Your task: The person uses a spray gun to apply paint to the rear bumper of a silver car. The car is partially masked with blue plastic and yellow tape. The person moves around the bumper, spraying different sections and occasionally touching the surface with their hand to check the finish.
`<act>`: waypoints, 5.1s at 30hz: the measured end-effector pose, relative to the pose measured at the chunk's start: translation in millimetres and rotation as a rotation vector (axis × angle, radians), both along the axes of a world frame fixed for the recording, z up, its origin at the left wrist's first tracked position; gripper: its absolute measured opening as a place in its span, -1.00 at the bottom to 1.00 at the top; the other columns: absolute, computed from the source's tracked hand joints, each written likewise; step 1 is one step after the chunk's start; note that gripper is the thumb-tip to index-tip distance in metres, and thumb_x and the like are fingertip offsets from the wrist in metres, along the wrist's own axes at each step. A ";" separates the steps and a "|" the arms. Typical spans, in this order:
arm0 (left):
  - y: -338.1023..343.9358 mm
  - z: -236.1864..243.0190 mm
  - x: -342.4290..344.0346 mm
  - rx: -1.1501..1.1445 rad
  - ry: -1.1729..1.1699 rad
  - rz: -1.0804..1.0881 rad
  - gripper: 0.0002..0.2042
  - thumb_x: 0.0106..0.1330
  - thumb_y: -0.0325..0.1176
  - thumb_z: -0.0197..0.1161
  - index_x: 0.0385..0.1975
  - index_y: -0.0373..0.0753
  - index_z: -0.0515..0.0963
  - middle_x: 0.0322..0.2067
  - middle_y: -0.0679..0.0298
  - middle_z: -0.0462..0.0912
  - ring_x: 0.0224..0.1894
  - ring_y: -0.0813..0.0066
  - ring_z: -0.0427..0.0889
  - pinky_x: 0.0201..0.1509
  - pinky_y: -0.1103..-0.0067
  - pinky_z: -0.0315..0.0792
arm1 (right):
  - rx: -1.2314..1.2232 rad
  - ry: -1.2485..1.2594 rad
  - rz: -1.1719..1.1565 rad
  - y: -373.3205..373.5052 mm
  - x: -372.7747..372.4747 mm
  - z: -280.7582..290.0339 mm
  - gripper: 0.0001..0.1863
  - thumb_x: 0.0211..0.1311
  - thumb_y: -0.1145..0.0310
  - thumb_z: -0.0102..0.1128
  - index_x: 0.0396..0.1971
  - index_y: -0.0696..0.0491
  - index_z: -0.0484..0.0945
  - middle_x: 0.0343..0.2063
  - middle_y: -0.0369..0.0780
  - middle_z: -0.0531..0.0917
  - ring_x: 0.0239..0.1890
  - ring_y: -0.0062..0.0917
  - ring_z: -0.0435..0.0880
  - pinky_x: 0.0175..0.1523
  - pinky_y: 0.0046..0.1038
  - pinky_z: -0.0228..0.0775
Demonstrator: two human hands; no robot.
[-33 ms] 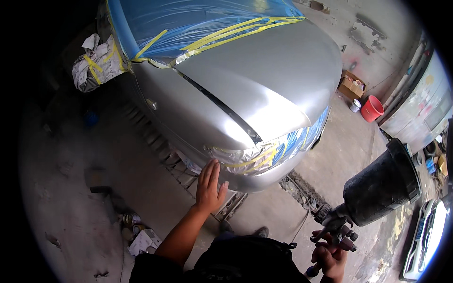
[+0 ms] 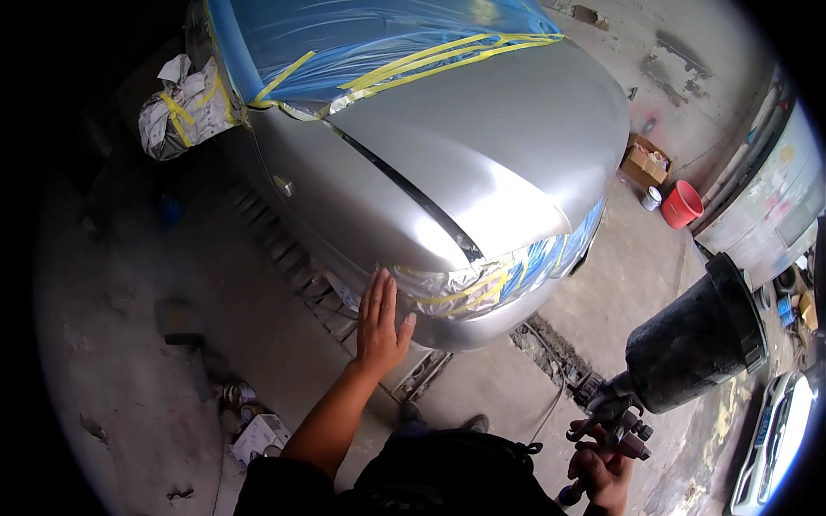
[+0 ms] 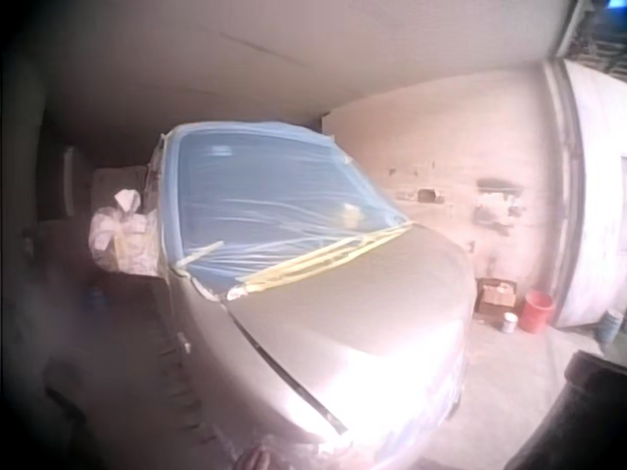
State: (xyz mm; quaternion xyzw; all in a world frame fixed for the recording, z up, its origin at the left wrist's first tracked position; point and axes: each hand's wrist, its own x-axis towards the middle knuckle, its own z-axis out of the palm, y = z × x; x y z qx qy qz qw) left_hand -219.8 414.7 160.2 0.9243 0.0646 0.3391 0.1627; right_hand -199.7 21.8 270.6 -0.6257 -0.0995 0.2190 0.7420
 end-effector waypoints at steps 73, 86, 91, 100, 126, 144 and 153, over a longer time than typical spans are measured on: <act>62.6 81.2 95.6 0.401 0.103 0.026 -0.25 0.26 0.07 0.05 0.23 -0.48 0.14 0.29 -0.13 0.08 0.39 0.01 -0.03 0.43 0.24 -0.17 | -0.073 -0.035 -0.064 33.2 -39.5 -2.5 -0.61 0.12 0.60 0.05 -0.01 0.30 0.28 -0.22 0.03 0.58 -0.55 -0.55 0.59 -0.44 -0.55 0.45; 207.3 122.9 98.8 0.407 0.066 0.446 -0.28 0.34 0.06 -0.07 0.29 -0.44 0.03 0.35 -0.08 -0.05 0.41 0.05 -0.11 0.43 0.22 -0.22 | -0.074 -0.069 0.040 20.9 -37.1 -11.6 -0.61 0.16 0.58 0.04 0.00 0.35 0.27 -0.25 0.01 0.57 -0.54 -0.53 0.60 -0.40 -0.52 0.47; 68.7 81.7 94.5 0.375 0.120 0.144 -0.22 0.30 0.08 -0.03 0.27 -0.53 0.02 0.34 -0.16 -0.07 0.41 -0.01 -0.15 0.43 0.20 -0.24 | -0.059 -0.036 -0.047 26.2 -34.7 -4.2 -0.60 0.17 0.57 0.07 0.00 0.31 0.26 -0.20 0.01 0.56 -0.54 -0.54 0.59 -0.45 -0.54 0.45; 46.6 38.4 69.0 0.414 0.154 -0.094 -0.24 0.26 0.09 0.01 0.29 -0.40 0.08 0.35 -0.03 -0.02 0.41 0.09 -0.09 0.43 0.23 -0.20 | -0.022 -0.099 -0.024 21.3 -30.5 -10.5 -0.58 0.15 0.58 0.09 0.02 0.26 0.23 -0.15 0.03 0.52 -0.52 -0.53 0.59 -0.42 -0.54 0.45; 210.8 49.8 124.7 -0.554 -0.586 0.415 -0.22 0.38 0.11 -0.25 0.33 -0.47 -0.19 0.36 -0.17 -0.25 0.42 -0.05 -0.29 0.44 0.28 -0.34 | -0.438 -0.177 -0.010 46.0 -41.6 -17.1 -0.52 0.22 0.27 0.17 0.03 0.26 0.36 -0.62 -0.26 0.56 -0.61 -0.61 0.49 -0.58 -0.63 0.24; 213.1 -5.8 116.8 -0.636 -0.632 0.364 -0.22 0.38 0.15 -0.33 0.32 -0.49 -0.17 0.35 -0.19 -0.22 0.41 -0.10 -0.24 0.43 0.23 -0.28 | -0.770 0.010 -0.121 110.5 -60.3 6.2 -0.71 -0.07 0.45 0.12 -0.26 0.17 0.52 -0.52 -0.20 0.62 -0.63 -0.57 0.54 -0.67 -0.58 0.33; 181.9 -40.8 123.0 -0.976 -0.509 0.467 -0.17 0.37 0.20 -0.35 0.31 -0.51 -0.24 0.35 -0.23 -0.29 0.41 -0.11 -0.29 0.43 0.24 -0.36 | -0.520 -0.145 -0.129 101.4 -83.3 -4.9 -0.51 0.08 0.53 0.12 0.04 0.29 0.26 -0.19 -0.04 0.56 -0.47 -0.52 0.59 -0.58 -0.61 0.37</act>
